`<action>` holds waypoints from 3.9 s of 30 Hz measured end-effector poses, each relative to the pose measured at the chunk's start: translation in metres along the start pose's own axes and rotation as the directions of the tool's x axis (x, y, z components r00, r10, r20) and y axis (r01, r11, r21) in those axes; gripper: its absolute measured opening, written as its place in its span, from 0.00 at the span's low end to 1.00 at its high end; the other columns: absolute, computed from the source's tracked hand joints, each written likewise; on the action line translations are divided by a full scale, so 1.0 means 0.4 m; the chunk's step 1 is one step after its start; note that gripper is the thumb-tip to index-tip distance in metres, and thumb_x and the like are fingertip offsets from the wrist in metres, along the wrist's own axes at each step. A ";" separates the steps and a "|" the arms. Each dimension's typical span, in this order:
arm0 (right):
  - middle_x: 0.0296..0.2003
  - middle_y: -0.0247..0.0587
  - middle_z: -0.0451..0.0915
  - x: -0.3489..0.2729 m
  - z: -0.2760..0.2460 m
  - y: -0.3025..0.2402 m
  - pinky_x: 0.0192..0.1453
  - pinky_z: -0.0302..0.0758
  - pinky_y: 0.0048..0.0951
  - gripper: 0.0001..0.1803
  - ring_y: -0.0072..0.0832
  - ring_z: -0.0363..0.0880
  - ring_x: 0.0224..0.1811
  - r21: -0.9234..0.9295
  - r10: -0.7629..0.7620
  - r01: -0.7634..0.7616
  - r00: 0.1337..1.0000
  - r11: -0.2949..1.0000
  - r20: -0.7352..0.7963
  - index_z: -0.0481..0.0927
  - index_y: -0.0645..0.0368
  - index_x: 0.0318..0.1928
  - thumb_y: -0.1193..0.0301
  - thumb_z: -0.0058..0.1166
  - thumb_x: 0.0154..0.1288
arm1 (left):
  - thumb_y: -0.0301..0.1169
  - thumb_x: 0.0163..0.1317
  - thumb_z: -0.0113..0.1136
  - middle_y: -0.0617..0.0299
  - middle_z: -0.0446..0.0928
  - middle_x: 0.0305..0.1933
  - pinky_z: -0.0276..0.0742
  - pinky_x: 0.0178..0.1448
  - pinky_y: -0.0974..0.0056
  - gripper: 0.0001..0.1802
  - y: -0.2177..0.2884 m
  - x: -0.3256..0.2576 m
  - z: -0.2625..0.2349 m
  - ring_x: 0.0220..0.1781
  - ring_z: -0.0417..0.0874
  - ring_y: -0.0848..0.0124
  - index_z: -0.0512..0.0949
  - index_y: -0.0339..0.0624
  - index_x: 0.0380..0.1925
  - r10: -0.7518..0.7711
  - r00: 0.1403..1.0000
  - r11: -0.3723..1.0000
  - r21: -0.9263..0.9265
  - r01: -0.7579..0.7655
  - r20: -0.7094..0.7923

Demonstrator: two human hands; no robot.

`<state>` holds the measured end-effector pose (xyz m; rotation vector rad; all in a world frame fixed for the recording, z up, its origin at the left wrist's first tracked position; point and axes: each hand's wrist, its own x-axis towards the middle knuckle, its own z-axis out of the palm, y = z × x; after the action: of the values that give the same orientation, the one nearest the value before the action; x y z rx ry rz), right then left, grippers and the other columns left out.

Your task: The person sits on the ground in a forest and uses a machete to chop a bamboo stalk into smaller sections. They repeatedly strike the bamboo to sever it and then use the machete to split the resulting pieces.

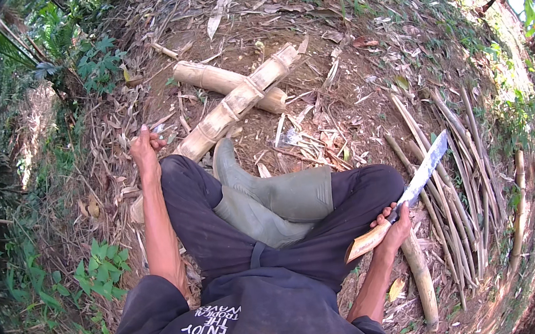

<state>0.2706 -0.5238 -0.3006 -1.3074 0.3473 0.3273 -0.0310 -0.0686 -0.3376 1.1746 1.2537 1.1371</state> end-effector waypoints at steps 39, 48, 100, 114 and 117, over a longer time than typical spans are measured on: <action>0.20 0.35 0.71 0.006 0.020 0.001 0.13 0.72 0.28 0.20 0.24 0.70 0.13 -0.074 0.034 -0.038 0.997 0.997 -0.065 0.72 0.59 0.37 0.53 0.45 0.72 | 0.35 0.62 0.56 0.44 0.69 0.59 0.65 0.62 0.46 0.31 -0.457 0.038 -0.130 0.63 0.71 0.51 0.65 0.37 0.65 0.593 0.480 -0.338 0.740 -0.581 0.647; 0.19 0.33 0.71 0.001 0.034 -0.007 0.13 0.71 0.28 0.20 0.24 0.69 0.12 -0.174 -0.014 -0.015 0.986 0.985 -0.163 0.72 0.57 0.36 0.52 0.47 0.71 | 0.46 0.41 0.77 0.42 0.67 0.61 0.62 0.69 0.47 0.56 -0.255 0.164 -0.073 0.65 0.68 0.45 0.58 0.43 0.69 -0.181 0.721 0.515 0.689 -0.510 0.669; 0.22 0.26 0.73 -0.021 0.606 -0.058 0.22 0.68 0.18 0.21 0.16 0.73 0.20 -0.281 -0.105 0.420 0.693 0.863 0.713 0.73 0.67 0.56 0.68 0.56 0.68 | 0.42 0.32 0.74 0.43 0.75 0.57 0.70 0.66 0.56 0.56 0.365 0.151 -0.206 0.60 0.77 0.53 0.62 0.37 0.67 -0.514 0.613 0.333 0.799 -0.501 0.599; 0.24 0.62 0.78 0.127 0.725 0.265 0.32 0.71 0.51 0.17 0.57 0.78 0.26 -0.383 -0.161 0.842 0.468 0.380 0.869 0.75 0.66 0.29 0.65 0.48 0.70 | 0.46 0.38 0.74 0.40 0.71 0.63 0.65 0.71 0.56 0.59 0.396 0.057 -0.169 0.66 0.73 0.52 0.56 0.33 0.69 -0.627 0.559 0.395 0.840 -0.373 0.543; 0.23 0.61 0.78 0.145 0.721 0.269 0.32 0.72 0.51 0.16 0.56 0.78 0.26 -0.430 -0.124 0.816 0.508 0.385 0.853 0.76 0.66 0.31 0.65 0.49 0.70 | 0.45 0.38 0.73 0.40 0.73 0.61 0.67 0.69 0.55 0.58 0.421 0.019 -0.150 0.63 0.75 0.51 0.56 0.36 0.69 -0.597 0.597 0.376 0.844 -0.382 0.536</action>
<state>0.2956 -0.2165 -0.3552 -1.9897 -1.0963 0.4294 -0.0871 -0.0478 -0.1691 2.0565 1.1293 -0.5481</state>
